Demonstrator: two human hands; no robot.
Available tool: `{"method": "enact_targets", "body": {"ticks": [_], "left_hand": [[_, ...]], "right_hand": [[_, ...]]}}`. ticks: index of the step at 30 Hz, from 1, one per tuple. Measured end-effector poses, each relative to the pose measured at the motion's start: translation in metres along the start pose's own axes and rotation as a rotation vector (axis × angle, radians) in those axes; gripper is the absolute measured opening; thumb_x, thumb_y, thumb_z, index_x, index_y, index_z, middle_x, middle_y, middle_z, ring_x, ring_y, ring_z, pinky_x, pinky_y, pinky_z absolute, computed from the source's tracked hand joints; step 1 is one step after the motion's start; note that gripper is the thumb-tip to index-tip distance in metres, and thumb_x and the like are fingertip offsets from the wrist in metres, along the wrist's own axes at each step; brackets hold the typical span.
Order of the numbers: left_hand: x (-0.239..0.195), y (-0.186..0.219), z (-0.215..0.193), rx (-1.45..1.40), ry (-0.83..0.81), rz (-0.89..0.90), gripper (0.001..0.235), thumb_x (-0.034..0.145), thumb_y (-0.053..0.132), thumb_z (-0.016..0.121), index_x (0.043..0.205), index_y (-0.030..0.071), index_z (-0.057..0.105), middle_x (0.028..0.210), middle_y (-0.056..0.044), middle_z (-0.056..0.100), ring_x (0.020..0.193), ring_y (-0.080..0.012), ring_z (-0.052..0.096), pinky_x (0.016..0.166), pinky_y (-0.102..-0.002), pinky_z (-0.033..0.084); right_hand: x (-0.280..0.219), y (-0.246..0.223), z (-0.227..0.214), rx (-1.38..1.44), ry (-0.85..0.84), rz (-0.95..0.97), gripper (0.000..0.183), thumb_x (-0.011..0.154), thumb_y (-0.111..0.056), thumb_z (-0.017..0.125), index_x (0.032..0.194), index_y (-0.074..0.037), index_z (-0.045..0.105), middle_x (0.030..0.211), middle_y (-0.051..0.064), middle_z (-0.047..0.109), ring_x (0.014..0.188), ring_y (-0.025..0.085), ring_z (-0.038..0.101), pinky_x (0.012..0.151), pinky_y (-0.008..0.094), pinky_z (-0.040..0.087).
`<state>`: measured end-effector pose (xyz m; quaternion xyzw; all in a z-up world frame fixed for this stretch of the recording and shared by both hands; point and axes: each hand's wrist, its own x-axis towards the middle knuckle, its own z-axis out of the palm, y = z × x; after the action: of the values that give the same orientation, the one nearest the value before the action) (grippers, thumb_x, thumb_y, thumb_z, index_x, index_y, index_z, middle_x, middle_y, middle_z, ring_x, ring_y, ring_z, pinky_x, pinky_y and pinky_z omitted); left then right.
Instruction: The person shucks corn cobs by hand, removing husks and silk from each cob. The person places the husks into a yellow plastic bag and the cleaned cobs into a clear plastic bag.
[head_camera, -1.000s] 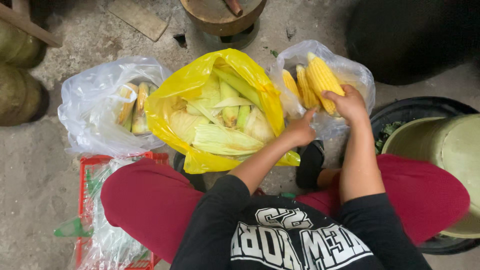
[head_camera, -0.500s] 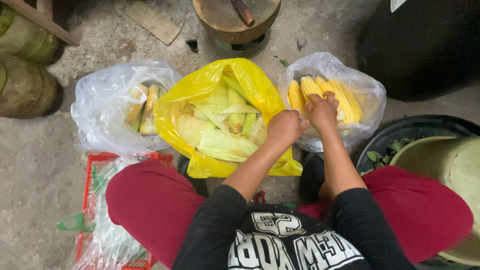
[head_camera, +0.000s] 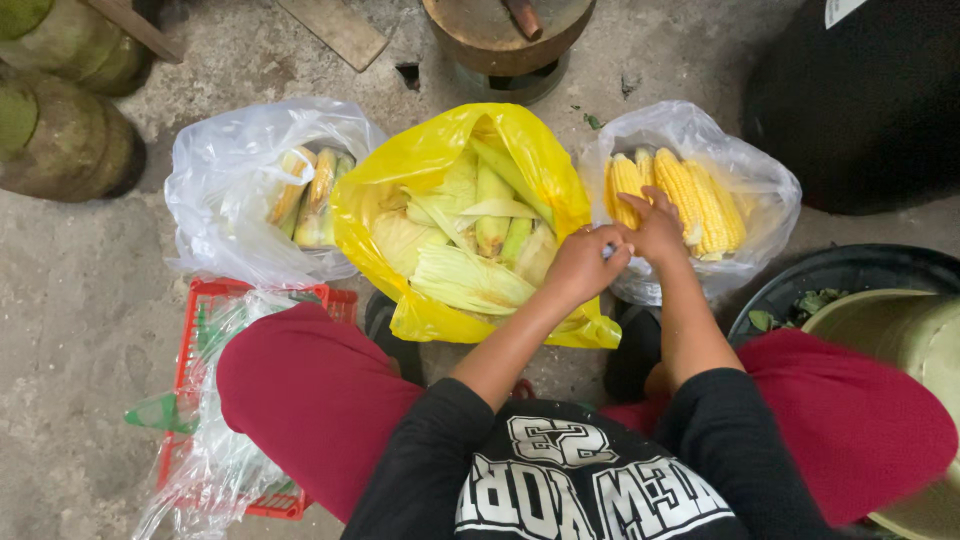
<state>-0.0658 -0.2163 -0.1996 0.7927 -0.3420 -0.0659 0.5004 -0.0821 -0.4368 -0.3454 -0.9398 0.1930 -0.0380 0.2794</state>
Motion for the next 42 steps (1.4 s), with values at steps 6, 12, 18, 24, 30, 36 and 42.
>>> {"method": "enact_targets", "body": {"ticks": [6, 12, 18, 24, 30, 36, 42], "left_hand": [[-0.012, -0.011, -0.018, -0.265, -0.119, -0.153, 0.053, 0.091, 0.033, 0.069, 0.140, 0.017, 0.059, 0.100, -0.015, 0.072, 0.086, -0.0295, 0.077, 0.080, -0.040, 0.060], [-0.031, -0.022, -0.014, 0.176, -0.272, -0.106, 0.064, 0.083, 0.037, 0.081, 0.142, 0.022, 0.059, 0.131, -0.027, 0.060, 0.117, -0.0413, 0.063, 0.100, -0.045, 0.052], [-0.060, -0.036, 0.034, 0.676, -0.541, -0.390, 0.058, 0.084, 0.021, 0.072, 0.139, 0.031, 0.056, 0.153, -0.026, 0.036, 0.106, -0.0417, 0.065, 0.087, -0.045, 0.056], [-0.062, -0.073, 0.033, 0.577, -0.354, -0.254, 0.020, 0.090, 0.023, 0.072, 0.109, 0.015, 0.073, 0.115, -0.014, 0.067, 0.099, -0.0340, 0.070, 0.082, -0.046, 0.057], [-0.017, -0.021, -0.011, 0.054, 0.060, -0.034, 0.015, 0.074, 0.019, 0.075, 0.084, 0.009, 0.070, 0.093, -0.012, 0.070, 0.088, -0.0336, 0.069, 0.076, -0.043, 0.054], [0.004, 0.028, -0.049, -0.104, 0.195, -0.009, 0.014, 0.077, 0.013, 0.072, 0.079, 0.006, 0.061, 0.081, -0.013, 0.062, 0.080, -0.0335, 0.065, 0.070, -0.042, 0.051], [-0.002, 0.022, -0.058, -0.114, 0.198, -0.044, 0.017, 0.076, 0.012, 0.073, 0.077, 0.005, 0.058, 0.078, -0.013, 0.058, 0.075, -0.0331, 0.061, 0.066, -0.041, 0.048]], "right_hand": [[-0.003, -0.010, 0.000, -0.046, 0.018, -0.009, 0.065, 0.080, -0.046, 0.073, 0.141, -0.026, 0.064, 0.147, 0.017, 0.052, 0.139, 0.039, 0.044, 0.115, 0.054, 0.037], [-0.023, -0.051, 0.008, -0.282, 0.058, 0.050, 0.062, 0.082, -0.050, 0.073, 0.138, -0.024, 0.065, 0.139, 0.017, 0.058, 0.134, 0.039, 0.044, 0.103, 0.067, 0.029], [-0.032, -0.079, 0.026, -0.277, 0.034, 0.083, 0.046, 0.100, -0.041, 0.061, 0.146, -0.033, 0.061, 0.139, 0.016, 0.060, 0.129, 0.038, 0.055, 0.107, 0.060, 0.040], [-0.030, -0.061, 0.038, -0.161, -0.154, 0.210, 0.074, 0.085, -0.035, 0.070, 0.155, -0.036, 0.045, 0.133, 0.024, 0.054, 0.124, 0.041, 0.053, 0.102, 0.051, 0.044], [0.009, -0.046, -0.005, 0.171, 0.013, 0.073, 0.069, 0.084, -0.039, 0.078, 0.145, -0.015, 0.057, 0.136, 0.021, 0.064, 0.117, 0.034, 0.063, 0.100, 0.043, 0.048], [0.033, -0.027, -0.054, 0.241, -0.269, 0.378, 0.059, 0.079, -0.039, 0.079, 0.133, -0.016, 0.070, 0.110, 0.016, 0.074, 0.094, 0.030, 0.071, 0.083, 0.043, 0.057], [-0.034, 0.014, 0.039, -0.168, -0.520, 0.084, 0.056, 0.085, -0.050, 0.069, 0.135, -0.026, 0.066, 0.112, 0.019, 0.072, 0.100, 0.036, 0.069, 0.089, 0.044, 0.054]]}}
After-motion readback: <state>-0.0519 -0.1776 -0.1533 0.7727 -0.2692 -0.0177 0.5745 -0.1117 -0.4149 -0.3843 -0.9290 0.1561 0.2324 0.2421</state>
